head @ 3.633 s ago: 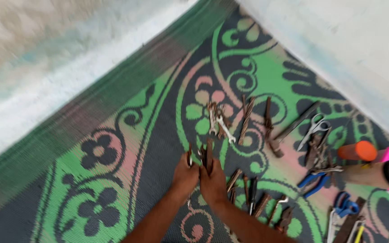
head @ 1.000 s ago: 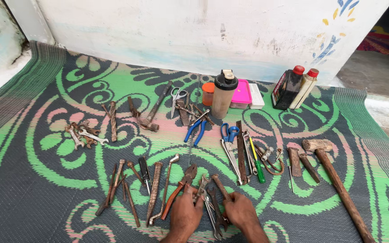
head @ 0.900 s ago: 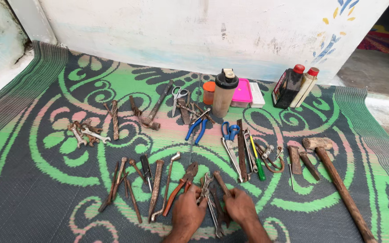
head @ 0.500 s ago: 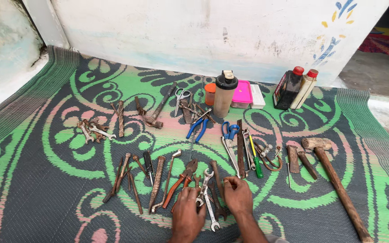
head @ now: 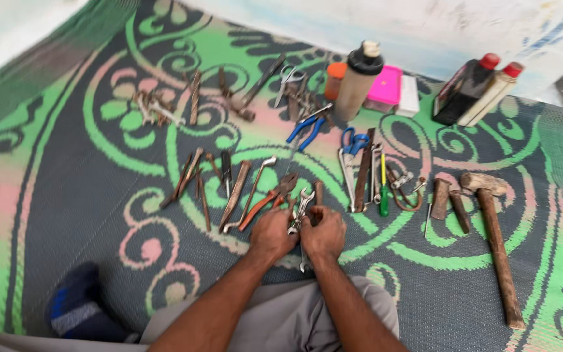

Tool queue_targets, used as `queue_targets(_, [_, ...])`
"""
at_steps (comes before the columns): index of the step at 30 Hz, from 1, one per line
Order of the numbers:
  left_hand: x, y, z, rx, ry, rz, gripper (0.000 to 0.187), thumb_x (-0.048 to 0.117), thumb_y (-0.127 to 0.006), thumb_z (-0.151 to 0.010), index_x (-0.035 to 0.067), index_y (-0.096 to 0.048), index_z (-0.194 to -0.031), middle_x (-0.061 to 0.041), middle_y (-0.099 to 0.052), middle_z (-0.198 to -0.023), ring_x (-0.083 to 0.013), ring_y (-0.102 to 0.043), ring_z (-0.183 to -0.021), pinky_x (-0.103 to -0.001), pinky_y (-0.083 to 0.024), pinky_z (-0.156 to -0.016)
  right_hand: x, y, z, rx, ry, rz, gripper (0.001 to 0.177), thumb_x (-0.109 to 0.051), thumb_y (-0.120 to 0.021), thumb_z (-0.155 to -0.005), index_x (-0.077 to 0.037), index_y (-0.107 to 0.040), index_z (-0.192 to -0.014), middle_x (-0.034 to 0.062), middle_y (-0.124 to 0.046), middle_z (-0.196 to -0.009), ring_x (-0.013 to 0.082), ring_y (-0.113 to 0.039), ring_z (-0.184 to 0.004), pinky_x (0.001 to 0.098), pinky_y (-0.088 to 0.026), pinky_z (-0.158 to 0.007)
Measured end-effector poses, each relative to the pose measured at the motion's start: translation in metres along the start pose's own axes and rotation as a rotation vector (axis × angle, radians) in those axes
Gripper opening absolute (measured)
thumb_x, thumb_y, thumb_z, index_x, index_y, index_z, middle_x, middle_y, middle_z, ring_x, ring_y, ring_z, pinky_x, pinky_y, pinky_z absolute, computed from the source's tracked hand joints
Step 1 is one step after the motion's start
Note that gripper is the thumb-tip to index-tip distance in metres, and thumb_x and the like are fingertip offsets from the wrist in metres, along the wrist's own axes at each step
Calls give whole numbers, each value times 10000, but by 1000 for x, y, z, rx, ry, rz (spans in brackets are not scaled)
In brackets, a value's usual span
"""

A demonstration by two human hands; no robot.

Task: The person repeatedly picks up various hand tools from a wall shelf and places them on a patterned floor mat. They handle wrenches, pliers, and hammers, moving them between the shelf and the mat multiple times.

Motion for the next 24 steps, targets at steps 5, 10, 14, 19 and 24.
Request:
queue_targets(5, [7, 7, 8, 15, 15, -9, 288, 201, -753, -814, 53, -729, -1060, -203, -706, -1071, -392, -666, -1076, -504, -530, -946, -10, -2, 13, -30, -35, 128, 256, -261, -762, -826, -233, -779, -1080, 91, -670, -1161, 337, -618, -1116, 457, -517, -957])
queue_targets(10, [10, 30, -7, -127, 59, 36, 278, 300, -805, -793, 61, -768, -932, -238, -714, -990, -403, -695, -989, -503, -537, -941, -27, 6, 8, 39, -49, 169, 251, -252, -746, -833, -263, -793, -1079, 55, -696, -1143, 328, -608, -1148, 482, -486, -984])
queue_targets(14, [-8, 26, -3, -94, 8, 183, 178, 185, -798, -733, 59, -747, -848, -196, -742, -899, -348, -720, -903, -464, -575, -851, -28, 14, 31, -22, -17, 272, 254, -298, -749, -846, -252, -793, -1092, 51, -725, -1142, 312, -620, -1146, 481, -479, -1016])
queue_targets(19, [-31, 52, 8, -321, 284, 919, 145, 100, -737, -845, 18, -655, -930, -111, -684, -755, -282, -680, -718, -413, -595, -653, -59, 21, 34, 8, 159, 384, 365, -356, -791, -774, -159, -760, -1081, 130, -718, -1098, 331, -680, -1021, 492, -542, -875])
queue_targets(24, [-68, 73, 70, -395, 367, 1259, 220, 42, -645, -913, 33, -569, -1120, -119, -738, -954, -229, -728, -874, -331, -630, -770, -43, 0, 45, -31, 48, 363, 337, -428, -789, -841, -136, -778, -1010, 121, -751, -1021, 333, -720, -962, 460, -570, -856])
Point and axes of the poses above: each hand's wrist, its own z-axis away from the middle knuckle, its own y-axis out of the back of the hand, x = y × z, the point moved 1 cm from there along -z, towards the middle knuckle
